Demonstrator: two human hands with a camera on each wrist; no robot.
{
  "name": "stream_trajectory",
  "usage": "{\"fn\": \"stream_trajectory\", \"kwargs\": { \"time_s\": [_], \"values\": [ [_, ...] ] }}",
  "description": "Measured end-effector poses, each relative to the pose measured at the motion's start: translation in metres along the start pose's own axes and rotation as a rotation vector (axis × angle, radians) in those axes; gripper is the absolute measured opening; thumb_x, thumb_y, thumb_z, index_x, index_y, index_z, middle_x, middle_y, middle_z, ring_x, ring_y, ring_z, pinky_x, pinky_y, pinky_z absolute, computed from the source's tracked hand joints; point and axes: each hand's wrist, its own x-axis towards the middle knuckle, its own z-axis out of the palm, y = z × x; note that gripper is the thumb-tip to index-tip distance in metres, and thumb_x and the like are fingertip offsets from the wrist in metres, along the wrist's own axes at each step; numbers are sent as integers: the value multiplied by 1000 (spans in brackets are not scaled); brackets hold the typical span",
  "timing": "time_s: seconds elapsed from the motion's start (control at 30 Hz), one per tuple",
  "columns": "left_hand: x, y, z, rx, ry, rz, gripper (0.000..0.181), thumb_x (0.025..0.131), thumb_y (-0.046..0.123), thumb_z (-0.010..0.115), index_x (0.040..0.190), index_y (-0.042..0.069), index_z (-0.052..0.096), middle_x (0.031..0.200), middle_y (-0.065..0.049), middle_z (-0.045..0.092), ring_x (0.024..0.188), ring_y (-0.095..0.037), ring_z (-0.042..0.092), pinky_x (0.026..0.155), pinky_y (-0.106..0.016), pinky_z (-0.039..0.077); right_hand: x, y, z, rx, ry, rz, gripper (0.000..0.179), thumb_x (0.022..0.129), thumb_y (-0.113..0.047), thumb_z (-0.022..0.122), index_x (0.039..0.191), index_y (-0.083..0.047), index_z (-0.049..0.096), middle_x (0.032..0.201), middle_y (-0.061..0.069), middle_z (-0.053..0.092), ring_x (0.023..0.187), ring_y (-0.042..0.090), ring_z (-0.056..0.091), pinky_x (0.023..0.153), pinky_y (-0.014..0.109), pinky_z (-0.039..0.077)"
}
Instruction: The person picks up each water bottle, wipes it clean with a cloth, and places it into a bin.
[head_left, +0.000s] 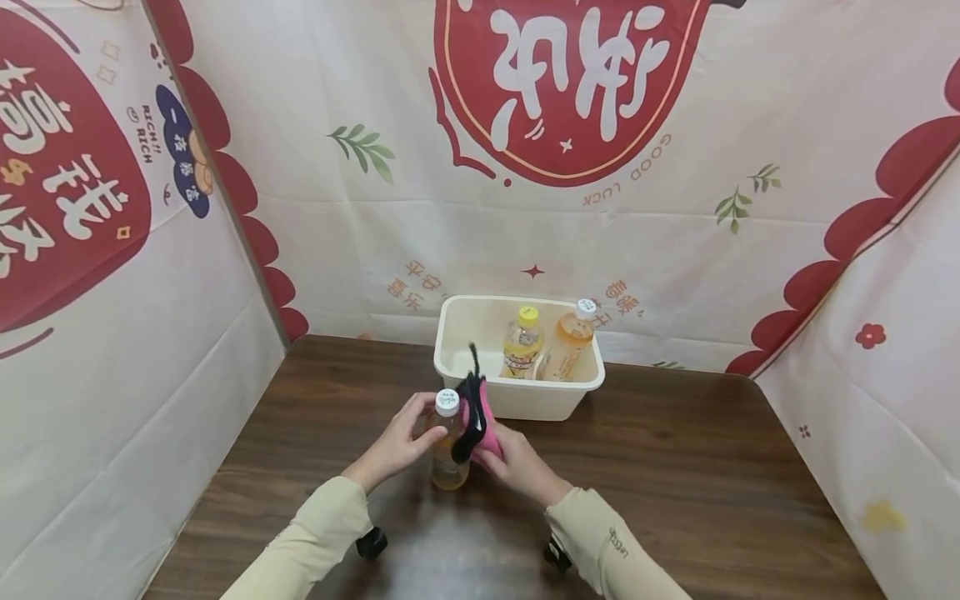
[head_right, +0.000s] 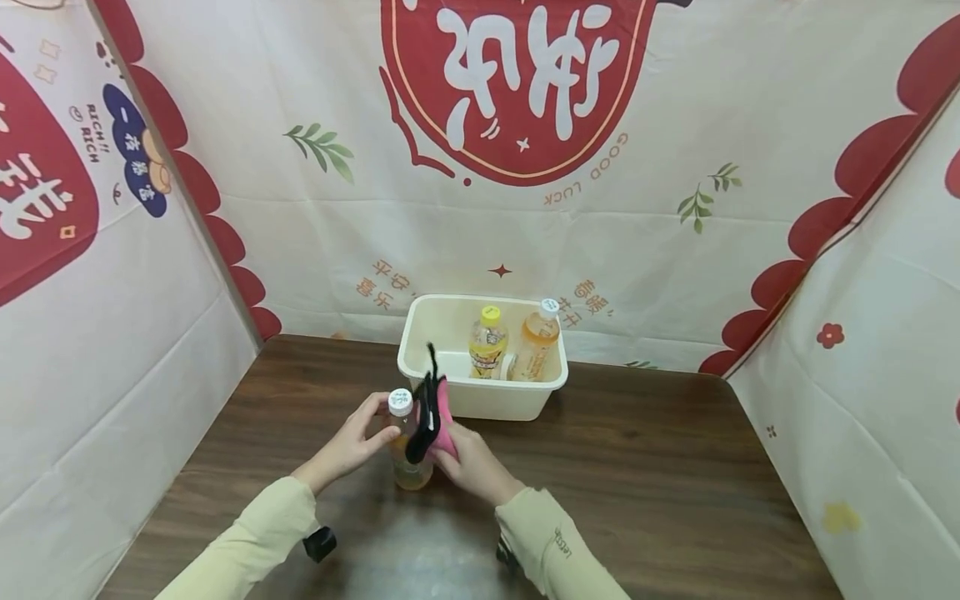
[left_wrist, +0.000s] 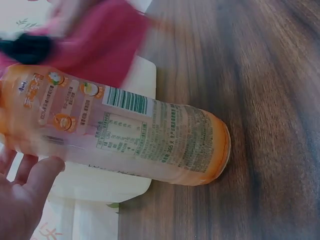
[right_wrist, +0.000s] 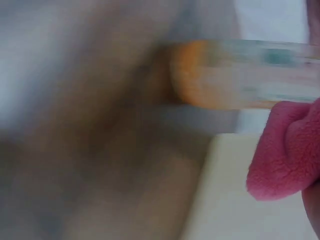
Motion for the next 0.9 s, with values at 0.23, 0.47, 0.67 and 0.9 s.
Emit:
{"fn": "stream_trajectory", "kwargs": {
  "time_s": [0.23,0.47,0.67,0.9],
  "values": [
    [-5,-30,9,-18,-22,-53,38,86,14,62,120,5,46,117,-10,50,112,-28,48,95,-49,38,-43,29,35,-59,-154,154,9,88,-20,59,90,-12,59,76,-5,57,69,4,50,64,20,46],
    [0,-29,6,26,-3,-9,38,84,6,63,118,2,47,113,-12,51,109,-28,50,93,-46,40,-39,25,13,-72,-156,160,8,88,-22,59,90,-14,60,81,-5,59,71,4,51,66,24,46],
    [5,-1,0,11,-21,6,37,83,0,61,116,-6,46,110,-18,51,105,-33,51,90,-47,41,-69,16,-44,-254,62,120,10,77,-8,70,83,-10,62,82,1,63,72,9,56,64,28,49],
    [4,4,-1,-3,-25,-33,38,83,2,62,117,-6,47,111,-19,51,107,-34,50,92,-50,40,-115,20,-97,-616,80,354,42,72,-5,72,112,2,60,95,24,63,80,35,62,68,47,49]
  ]
}}
